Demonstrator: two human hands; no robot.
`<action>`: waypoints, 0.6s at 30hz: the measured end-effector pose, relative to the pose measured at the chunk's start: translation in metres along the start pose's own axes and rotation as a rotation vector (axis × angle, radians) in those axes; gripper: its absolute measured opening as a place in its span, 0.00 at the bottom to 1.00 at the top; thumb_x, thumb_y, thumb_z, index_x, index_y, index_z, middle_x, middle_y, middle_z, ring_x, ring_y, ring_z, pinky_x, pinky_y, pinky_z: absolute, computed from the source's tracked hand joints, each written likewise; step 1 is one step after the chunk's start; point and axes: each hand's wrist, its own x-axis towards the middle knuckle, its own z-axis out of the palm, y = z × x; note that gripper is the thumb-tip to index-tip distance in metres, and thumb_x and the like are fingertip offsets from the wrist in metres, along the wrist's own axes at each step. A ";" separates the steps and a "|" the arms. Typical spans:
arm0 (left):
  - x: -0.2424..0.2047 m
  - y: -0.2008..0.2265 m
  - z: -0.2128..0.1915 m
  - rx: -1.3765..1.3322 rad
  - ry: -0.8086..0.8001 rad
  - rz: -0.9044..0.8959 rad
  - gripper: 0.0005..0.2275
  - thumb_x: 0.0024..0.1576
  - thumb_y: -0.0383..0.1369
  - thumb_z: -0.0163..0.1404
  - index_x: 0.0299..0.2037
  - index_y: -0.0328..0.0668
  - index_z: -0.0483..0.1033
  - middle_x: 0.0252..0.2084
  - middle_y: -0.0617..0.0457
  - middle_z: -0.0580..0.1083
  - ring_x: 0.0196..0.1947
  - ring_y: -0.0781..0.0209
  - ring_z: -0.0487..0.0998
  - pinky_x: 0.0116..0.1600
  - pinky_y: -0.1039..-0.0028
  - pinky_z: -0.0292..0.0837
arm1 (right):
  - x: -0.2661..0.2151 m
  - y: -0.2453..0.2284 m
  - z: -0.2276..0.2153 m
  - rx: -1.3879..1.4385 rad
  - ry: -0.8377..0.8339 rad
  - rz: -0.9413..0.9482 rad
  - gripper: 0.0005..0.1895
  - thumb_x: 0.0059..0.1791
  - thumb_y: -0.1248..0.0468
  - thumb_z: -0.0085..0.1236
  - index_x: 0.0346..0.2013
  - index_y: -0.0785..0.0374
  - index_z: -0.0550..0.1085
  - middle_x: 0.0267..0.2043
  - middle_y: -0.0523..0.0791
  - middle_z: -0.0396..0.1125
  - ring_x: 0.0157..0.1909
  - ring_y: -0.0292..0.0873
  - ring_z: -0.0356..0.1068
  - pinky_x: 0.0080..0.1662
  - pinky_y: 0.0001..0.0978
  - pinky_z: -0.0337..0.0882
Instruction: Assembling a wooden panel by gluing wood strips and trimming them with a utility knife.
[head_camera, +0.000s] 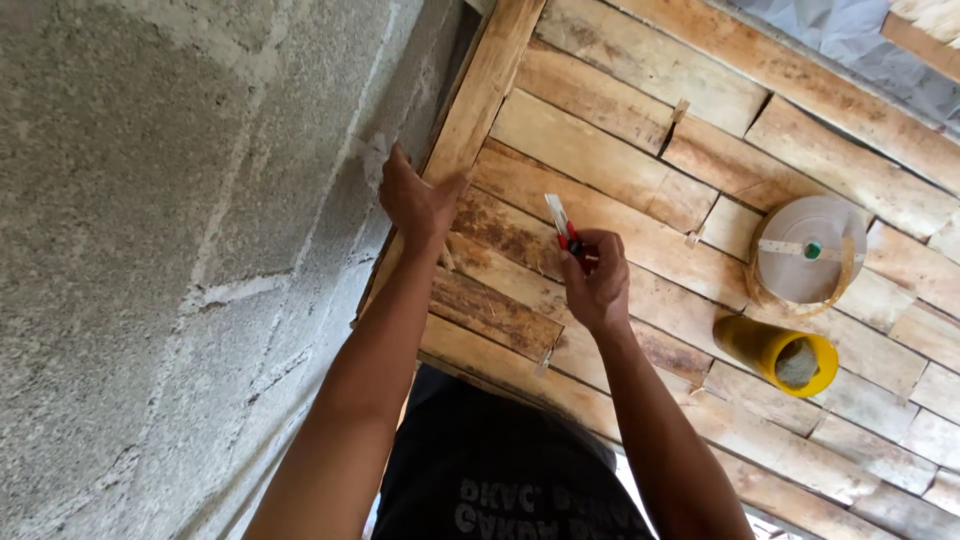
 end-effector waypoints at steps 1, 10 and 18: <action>0.000 0.005 -0.002 -0.001 0.000 0.002 0.51 0.41 0.53 0.72 0.70 0.34 0.58 0.64 0.38 0.68 0.64 0.39 0.68 0.68 0.51 0.59 | -0.001 -0.002 -0.003 -0.001 0.002 -0.001 0.13 0.51 0.70 0.61 0.48 0.68 0.70 0.45 0.48 0.69 0.42 0.40 0.74 0.42 0.30 0.76; -0.004 0.020 -0.007 0.152 -0.010 -0.042 0.55 0.38 0.63 0.67 0.70 0.35 0.56 0.67 0.38 0.64 0.69 0.40 0.62 0.73 0.40 0.38 | -0.027 -0.010 -0.025 0.068 0.004 0.074 0.14 0.51 0.71 0.61 0.49 0.68 0.69 0.46 0.48 0.70 0.43 0.39 0.74 0.44 0.29 0.76; -0.009 -0.002 -0.007 0.009 0.035 0.007 0.52 0.43 0.60 0.67 0.71 0.33 0.56 0.62 0.37 0.67 0.61 0.39 0.68 0.65 0.46 0.61 | -0.055 -0.011 -0.037 0.096 -0.035 0.073 0.14 0.51 0.72 0.61 0.49 0.68 0.68 0.45 0.48 0.70 0.45 0.40 0.76 0.47 0.32 0.78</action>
